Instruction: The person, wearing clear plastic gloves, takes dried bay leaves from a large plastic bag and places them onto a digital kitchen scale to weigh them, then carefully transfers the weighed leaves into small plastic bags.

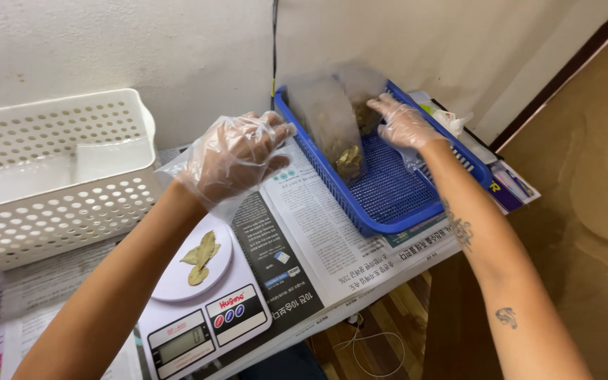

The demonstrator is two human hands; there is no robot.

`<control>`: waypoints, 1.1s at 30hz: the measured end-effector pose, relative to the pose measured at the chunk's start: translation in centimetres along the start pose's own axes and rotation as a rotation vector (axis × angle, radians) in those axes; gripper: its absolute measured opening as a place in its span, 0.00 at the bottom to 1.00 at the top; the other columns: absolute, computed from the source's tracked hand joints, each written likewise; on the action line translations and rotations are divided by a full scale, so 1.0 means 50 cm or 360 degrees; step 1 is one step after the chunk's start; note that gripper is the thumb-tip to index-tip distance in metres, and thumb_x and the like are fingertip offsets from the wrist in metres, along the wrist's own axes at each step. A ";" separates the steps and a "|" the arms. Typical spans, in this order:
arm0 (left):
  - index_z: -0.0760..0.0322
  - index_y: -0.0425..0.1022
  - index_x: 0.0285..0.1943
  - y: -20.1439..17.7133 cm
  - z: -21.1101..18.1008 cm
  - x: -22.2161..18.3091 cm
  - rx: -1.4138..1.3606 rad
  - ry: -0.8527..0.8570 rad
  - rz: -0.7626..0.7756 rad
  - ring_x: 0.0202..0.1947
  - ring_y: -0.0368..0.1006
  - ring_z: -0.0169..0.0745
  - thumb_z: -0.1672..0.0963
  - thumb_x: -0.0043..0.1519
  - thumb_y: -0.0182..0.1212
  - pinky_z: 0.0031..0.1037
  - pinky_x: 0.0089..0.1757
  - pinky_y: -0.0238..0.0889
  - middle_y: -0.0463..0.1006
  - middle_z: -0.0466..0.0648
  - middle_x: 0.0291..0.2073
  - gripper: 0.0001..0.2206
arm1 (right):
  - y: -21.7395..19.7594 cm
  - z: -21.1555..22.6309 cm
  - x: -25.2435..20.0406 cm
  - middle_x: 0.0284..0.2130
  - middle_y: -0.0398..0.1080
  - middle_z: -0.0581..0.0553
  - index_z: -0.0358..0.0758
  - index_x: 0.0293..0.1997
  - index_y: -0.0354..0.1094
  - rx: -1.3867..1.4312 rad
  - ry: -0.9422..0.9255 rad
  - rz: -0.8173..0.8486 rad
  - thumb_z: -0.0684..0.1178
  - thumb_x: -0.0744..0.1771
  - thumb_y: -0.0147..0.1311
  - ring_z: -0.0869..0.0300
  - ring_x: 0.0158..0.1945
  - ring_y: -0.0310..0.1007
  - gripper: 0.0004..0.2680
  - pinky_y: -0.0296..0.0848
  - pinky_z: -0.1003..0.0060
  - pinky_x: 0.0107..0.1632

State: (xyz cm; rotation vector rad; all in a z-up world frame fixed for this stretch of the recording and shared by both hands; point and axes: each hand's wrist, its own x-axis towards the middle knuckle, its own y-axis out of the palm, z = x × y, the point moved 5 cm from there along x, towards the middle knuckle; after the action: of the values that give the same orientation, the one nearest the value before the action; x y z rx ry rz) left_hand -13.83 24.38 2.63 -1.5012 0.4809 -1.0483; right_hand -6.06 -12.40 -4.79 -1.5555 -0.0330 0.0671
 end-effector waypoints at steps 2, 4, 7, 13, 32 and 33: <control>0.62 0.75 0.60 0.009 0.030 -0.033 0.0028 -0.0050 -0.0105 0.50 0.76 0.52 0.45 0.68 0.56 0.38 0.49 0.70 0.76 0.56 0.54 0.21 | -0.019 -0.006 -0.003 0.70 0.55 0.30 0.55 0.74 0.55 0.0129 -0.0103 -0.0288 0.51 0.67 0.50 0.38 0.72 0.53 0.24 0.57 0.43 0.70; 0.60 0.75 0.55 0.004 0.067 -0.065 -0.0058 -0.0092 -0.0152 0.48 0.77 0.53 0.45 0.66 0.58 0.40 0.47 0.72 0.77 0.52 0.50 0.19 | -0.029 -0.004 -0.011 0.71 0.53 0.31 0.57 0.74 0.54 0.0147 -0.0081 -0.0284 0.52 0.66 0.50 0.39 0.73 0.52 0.24 0.56 0.44 0.70; 0.59 0.75 0.50 -0.026 0.086 -0.130 -0.0264 -0.0177 -0.0256 0.47 0.77 0.56 0.48 0.65 0.62 0.44 0.44 0.72 0.77 0.51 0.47 0.15 | -0.034 -0.005 -0.028 0.74 0.49 0.34 0.59 0.76 0.52 0.0125 -0.0030 -0.0252 0.53 0.66 0.51 0.40 0.74 0.50 0.26 0.54 0.43 0.71; 0.61 0.79 0.50 -0.063 0.073 -0.230 -0.0628 -0.0474 -0.0323 0.43 0.78 0.48 0.53 0.70 0.58 0.31 0.40 0.73 0.78 0.50 0.47 0.09 | -0.029 0.022 -0.041 0.77 0.40 0.42 0.62 0.79 0.44 -0.0034 0.0103 -0.0101 0.54 0.65 0.51 0.44 0.75 0.47 0.30 0.54 0.40 0.70; 0.55 0.80 0.48 0.000 0.001 -0.278 -0.0240 -0.0114 -0.0424 0.44 0.81 0.45 0.57 0.63 0.61 0.34 0.40 0.78 0.82 0.48 0.47 0.07 | -0.013 0.087 -0.001 0.76 0.37 0.31 0.46 0.78 0.47 -0.0083 0.0070 0.0012 0.40 0.64 0.49 0.34 0.72 0.54 0.30 0.62 0.38 0.67; 0.55 0.80 0.48 0.001 0.004 -0.279 -0.0237 -0.0115 -0.0421 0.44 0.81 0.45 0.57 0.63 0.61 0.34 0.40 0.78 0.82 0.48 0.47 0.07 | -0.025 0.092 -0.017 0.76 0.37 0.31 0.46 0.78 0.47 -0.0080 0.0068 0.0012 0.40 0.64 0.49 0.34 0.72 0.54 0.30 0.62 0.38 0.67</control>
State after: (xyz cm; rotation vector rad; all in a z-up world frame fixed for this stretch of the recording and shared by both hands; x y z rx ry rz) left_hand -20.77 35.50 -2.12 -1.7641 0.3203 -1.1783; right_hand -7.17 -7.86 -3.44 -1.6068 0.0050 0.0395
